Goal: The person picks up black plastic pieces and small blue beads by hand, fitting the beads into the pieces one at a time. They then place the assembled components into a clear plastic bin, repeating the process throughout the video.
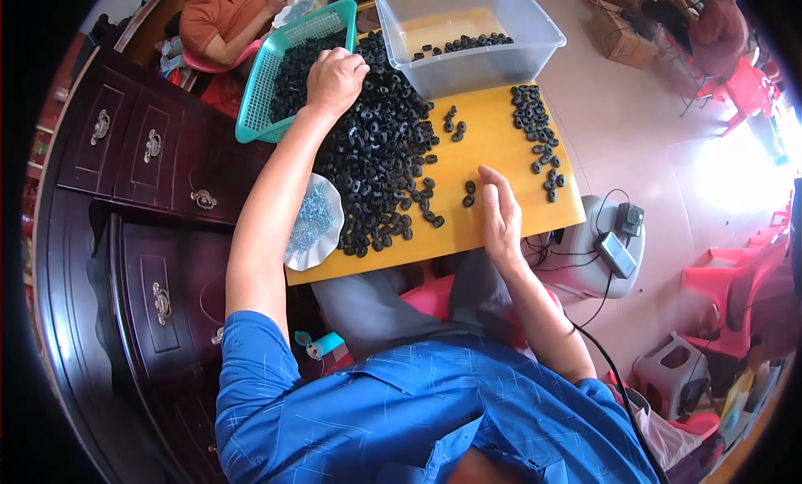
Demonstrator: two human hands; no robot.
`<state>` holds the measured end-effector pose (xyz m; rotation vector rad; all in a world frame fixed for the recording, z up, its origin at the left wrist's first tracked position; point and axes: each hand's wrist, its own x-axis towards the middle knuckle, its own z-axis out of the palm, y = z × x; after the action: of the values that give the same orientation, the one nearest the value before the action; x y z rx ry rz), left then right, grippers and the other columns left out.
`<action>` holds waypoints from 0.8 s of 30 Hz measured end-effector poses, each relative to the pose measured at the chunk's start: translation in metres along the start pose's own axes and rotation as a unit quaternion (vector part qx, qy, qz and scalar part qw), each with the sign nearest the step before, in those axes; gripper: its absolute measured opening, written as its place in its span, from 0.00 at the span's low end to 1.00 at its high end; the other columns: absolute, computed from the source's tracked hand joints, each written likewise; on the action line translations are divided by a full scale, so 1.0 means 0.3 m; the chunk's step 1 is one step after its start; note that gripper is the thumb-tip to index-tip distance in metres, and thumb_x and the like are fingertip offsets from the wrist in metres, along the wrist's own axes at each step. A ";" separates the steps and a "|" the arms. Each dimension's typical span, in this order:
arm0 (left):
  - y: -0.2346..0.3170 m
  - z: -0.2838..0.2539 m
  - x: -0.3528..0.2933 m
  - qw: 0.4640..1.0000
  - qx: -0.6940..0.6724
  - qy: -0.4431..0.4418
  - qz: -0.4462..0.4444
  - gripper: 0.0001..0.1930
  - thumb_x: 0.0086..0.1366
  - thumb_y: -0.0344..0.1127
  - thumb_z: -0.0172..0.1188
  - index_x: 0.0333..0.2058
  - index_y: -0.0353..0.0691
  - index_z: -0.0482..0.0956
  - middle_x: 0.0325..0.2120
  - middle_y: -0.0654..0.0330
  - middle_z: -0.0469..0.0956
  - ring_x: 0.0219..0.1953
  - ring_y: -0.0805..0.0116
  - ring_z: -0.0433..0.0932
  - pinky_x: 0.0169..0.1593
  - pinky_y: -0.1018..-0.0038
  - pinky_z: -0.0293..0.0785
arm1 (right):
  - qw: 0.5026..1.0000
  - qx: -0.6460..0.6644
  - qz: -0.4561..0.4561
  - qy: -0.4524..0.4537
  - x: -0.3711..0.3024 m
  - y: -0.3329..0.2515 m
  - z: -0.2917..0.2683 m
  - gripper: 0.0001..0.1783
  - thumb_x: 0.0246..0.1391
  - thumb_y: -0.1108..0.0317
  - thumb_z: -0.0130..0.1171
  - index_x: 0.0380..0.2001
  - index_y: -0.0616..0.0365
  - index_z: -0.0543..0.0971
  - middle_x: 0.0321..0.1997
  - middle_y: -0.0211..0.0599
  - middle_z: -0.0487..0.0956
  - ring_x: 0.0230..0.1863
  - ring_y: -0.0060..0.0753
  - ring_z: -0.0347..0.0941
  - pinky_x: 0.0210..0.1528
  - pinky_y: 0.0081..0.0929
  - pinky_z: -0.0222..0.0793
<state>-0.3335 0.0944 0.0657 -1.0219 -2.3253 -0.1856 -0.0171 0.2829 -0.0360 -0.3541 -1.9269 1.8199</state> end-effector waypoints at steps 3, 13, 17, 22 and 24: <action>0.065 -0.072 -0.058 0.992 -0.091 0.083 -0.008 0.08 0.67 0.40 0.62 0.32 0.44 0.84 0.33 0.58 0.82 0.39 0.52 0.79 0.46 0.57 0.77 | 1.000 0.025 0.013 0.006 -0.001 0.014 -0.005 0.24 0.75 0.56 0.46 0.61 0.66 0.73 0.57 0.41 0.79 0.59 0.31 0.73 0.64 0.30 0.66; 0.747 -0.131 -0.385 0.977 -0.172 -0.124 -0.008 0.22 0.63 0.52 0.66 0.47 0.43 0.76 0.36 0.52 0.78 0.33 0.50 0.84 0.32 0.58 0.82 | 0.969 0.223 -0.008 0.104 0.005 -0.018 -0.043 0.23 0.76 0.54 0.41 0.59 0.59 0.74 0.59 0.41 0.80 0.61 0.34 0.74 0.66 0.34 0.65; 0.813 -0.089 -0.377 0.969 -0.139 -0.202 -0.036 0.22 0.64 0.51 0.65 0.45 0.38 0.76 0.37 0.48 0.81 0.33 0.49 0.85 0.36 0.59 0.82 | 0.970 0.218 -0.026 0.102 0.000 -0.045 -0.066 0.23 0.77 0.54 0.41 0.58 0.60 0.74 0.58 0.42 0.80 0.60 0.35 0.75 0.65 0.34 0.67; 0.813 -0.013 -0.401 0.975 -0.120 -0.189 -0.003 0.12 0.69 0.41 0.58 0.43 0.38 0.76 0.30 0.51 0.83 0.32 0.52 0.85 0.35 0.57 0.82 | 0.974 0.218 -0.021 0.063 -0.001 -0.058 -0.057 0.23 0.76 0.54 0.41 0.58 0.61 0.74 0.57 0.44 0.81 0.60 0.36 0.76 0.65 0.35 0.67; 0.812 -0.014 -0.402 0.976 -0.115 -0.182 0.005 0.12 0.69 0.41 0.58 0.42 0.38 0.77 0.30 0.52 0.83 0.31 0.52 0.85 0.34 0.58 0.82 | 0.973 0.222 -0.020 0.057 -0.004 -0.056 -0.060 0.23 0.76 0.54 0.41 0.57 0.61 0.74 0.57 0.44 0.81 0.60 0.36 0.77 0.64 0.35 0.68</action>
<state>-0.0943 0.1866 -0.0243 -1.2704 -2.6745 -0.2882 -0.0050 0.2962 -0.0194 -0.2576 -1.3877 2.0840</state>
